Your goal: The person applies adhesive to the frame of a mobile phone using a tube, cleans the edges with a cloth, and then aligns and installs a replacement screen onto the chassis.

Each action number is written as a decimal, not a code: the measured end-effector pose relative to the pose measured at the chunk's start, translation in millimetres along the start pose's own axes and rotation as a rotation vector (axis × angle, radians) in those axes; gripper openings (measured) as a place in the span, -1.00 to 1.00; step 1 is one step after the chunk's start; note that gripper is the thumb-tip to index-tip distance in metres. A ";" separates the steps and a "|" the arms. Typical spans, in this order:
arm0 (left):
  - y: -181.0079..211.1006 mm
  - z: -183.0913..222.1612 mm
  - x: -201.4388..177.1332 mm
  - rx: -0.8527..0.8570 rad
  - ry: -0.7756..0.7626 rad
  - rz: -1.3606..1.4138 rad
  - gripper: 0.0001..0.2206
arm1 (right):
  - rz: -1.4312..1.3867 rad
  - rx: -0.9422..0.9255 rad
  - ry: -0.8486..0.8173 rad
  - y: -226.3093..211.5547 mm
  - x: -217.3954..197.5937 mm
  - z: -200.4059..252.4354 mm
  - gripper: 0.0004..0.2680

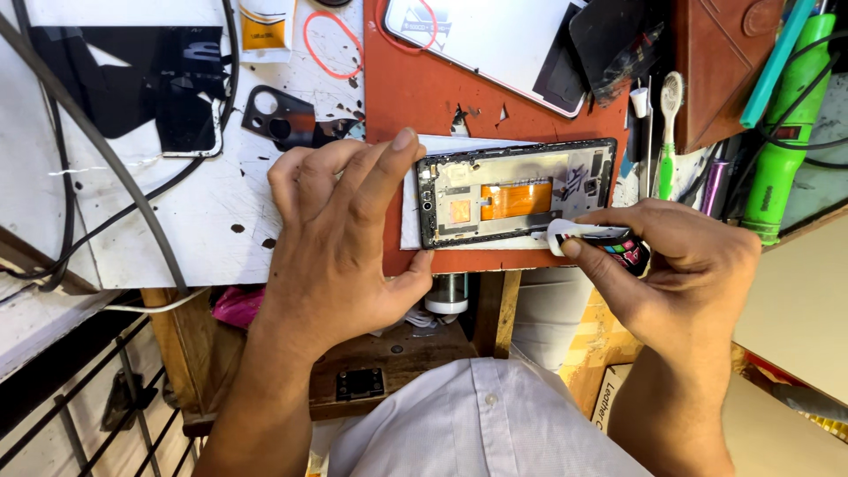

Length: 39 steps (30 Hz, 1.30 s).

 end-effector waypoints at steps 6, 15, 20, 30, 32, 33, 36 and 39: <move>0.4 -3.2 0.2 0.000 -0.006 0.006 0.04 | 0.002 0.013 0.005 5.0 -5.9 1.4 -0.84; 0.8 -3.1 -0.3 -0.014 -0.004 -0.024 0.04 | 0.075 0.071 0.056 1.4 -18.8 -6.2 -0.82; 0.8 -3.3 -0.4 -0.006 -0.003 -0.004 0.06 | 0.091 0.083 0.061 3.0 -23.2 -5.3 -0.83; -0.1 -4.9 0.4 -0.025 -0.017 0.004 0.05 | 0.075 0.092 0.076 12.1 -31.1 -2.8 -0.84; 0.4 -5.6 0.0 -0.026 -0.019 0.004 0.05 | 0.098 0.094 0.081 12.3 -32.9 -2.7 -0.83; 0.6 -6.2 0.1 -0.028 -0.020 0.003 0.05 | 0.098 0.098 0.076 13.0 -33.2 -2.5 -0.84; 0.7 -7.8 -0.8 -0.026 -0.007 0.002 0.05 | 0.084 0.095 0.081 14.9 -35.4 -2.1 -0.85; 0.8 -6.6 0.4 -0.026 -0.013 -0.007 0.07 | 0.079 0.087 0.085 16.6 -38.0 -2.0 -0.85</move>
Point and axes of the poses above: each hand's wrist, its own z-axis away from the middle knuckle, its own x-axis out of the palm, y = z × x, the point moved 10 cm from there along -z, towards the middle knuckle, and after that the axes turned 7 degrees about -y, right-handed, at the moved point
